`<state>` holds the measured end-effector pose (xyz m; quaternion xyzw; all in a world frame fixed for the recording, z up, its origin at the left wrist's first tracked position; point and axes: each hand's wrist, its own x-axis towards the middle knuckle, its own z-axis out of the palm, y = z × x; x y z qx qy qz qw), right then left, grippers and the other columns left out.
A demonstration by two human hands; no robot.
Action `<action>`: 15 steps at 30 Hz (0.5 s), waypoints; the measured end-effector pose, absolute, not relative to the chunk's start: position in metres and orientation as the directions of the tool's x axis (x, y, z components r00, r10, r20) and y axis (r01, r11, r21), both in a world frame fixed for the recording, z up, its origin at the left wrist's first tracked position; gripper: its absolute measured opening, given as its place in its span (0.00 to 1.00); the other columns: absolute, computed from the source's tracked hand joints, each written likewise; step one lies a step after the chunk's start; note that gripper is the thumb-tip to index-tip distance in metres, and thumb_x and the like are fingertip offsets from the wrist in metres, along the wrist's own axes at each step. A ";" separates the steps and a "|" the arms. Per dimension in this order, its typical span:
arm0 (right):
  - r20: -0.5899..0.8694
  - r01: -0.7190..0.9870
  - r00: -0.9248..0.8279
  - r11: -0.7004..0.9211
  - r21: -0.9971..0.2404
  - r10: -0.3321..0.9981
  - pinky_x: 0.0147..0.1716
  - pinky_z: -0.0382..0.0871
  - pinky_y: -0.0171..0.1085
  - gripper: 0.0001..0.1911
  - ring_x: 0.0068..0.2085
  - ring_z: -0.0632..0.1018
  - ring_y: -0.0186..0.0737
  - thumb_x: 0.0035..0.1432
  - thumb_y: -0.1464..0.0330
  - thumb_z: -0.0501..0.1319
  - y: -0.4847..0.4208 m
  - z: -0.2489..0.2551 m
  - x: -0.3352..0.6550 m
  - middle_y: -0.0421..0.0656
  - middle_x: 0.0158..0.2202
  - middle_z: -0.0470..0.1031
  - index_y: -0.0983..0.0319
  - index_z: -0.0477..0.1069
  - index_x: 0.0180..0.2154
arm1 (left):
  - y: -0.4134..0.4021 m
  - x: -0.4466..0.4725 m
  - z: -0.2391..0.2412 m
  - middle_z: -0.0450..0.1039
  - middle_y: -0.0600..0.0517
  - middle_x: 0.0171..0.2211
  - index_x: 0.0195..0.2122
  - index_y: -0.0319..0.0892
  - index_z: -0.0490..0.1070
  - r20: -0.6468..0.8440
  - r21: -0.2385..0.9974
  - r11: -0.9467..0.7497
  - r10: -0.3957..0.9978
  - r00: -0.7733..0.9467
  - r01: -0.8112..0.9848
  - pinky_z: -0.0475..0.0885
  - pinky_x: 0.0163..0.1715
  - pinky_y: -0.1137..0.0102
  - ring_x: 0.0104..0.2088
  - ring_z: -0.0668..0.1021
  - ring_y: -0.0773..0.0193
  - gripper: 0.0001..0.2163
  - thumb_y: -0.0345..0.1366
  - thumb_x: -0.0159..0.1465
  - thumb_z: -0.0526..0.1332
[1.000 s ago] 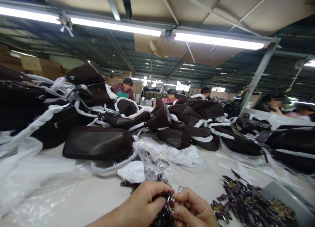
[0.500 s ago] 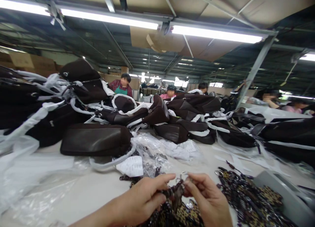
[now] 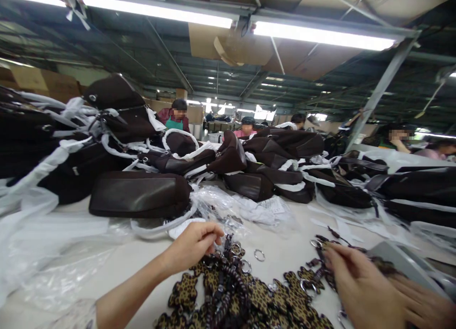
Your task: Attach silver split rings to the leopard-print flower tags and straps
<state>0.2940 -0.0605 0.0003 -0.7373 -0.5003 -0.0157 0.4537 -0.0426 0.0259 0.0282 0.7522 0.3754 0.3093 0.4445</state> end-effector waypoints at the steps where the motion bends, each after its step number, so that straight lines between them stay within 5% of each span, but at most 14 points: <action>1: 0.458 0.789 0.417 -0.062 -0.612 0.785 0.40 0.69 0.54 0.10 0.39 0.80 0.61 0.58 0.60 0.57 -0.052 -0.006 0.280 0.52 0.36 0.81 0.55 0.72 0.39 | 0.026 -0.042 0.025 0.76 0.51 0.32 0.37 0.39 0.73 0.112 0.889 -0.328 0.832 0.543 0.321 0.68 0.30 0.73 0.27 0.74 0.67 0.11 0.32 0.63 0.52; 7: 0.320 0.853 0.091 0.092 -0.513 0.943 0.46 0.68 0.45 0.15 0.46 0.78 0.54 0.56 0.71 0.54 -0.010 -0.055 0.220 0.51 0.47 0.81 0.59 0.78 0.40 | 0.026 -0.040 0.020 0.77 0.52 0.32 0.37 0.40 0.76 0.084 0.817 -0.397 0.800 0.594 0.418 0.68 0.34 0.72 0.29 0.75 0.65 0.12 0.31 0.62 0.52; 11: 0.269 0.841 0.060 0.096 -0.533 0.961 0.43 0.67 0.43 0.10 0.42 0.76 0.52 0.50 0.74 0.58 -0.005 -0.060 0.224 0.47 0.37 0.79 0.57 0.76 0.32 | 0.029 -0.043 0.020 0.77 0.51 0.31 0.37 0.40 0.77 0.076 0.795 -0.400 0.812 0.578 0.457 0.67 0.34 0.72 0.30 0.75 0.64 0.13 0.31 0.62 0.52; 15: 0.205 0.744 0.047 0.103 -0.660 0.978 0.34 0.68 0.41 0.04 0.31 0.75 0.46 0.54 0.69 0.59 -0.011 -0.046 0.218 0.40 0.25 0.74 0.57 0.70 0.27 | 0.028 -0.042 0.018 0.77 0.51 0.32 0.37 0.40 0.77 0.096 0.799 -0.399 0.823 0.559 0.450 0.67 0.33 0.73 0.31 0.75 0.64 0.13 0.31 0.60 0.53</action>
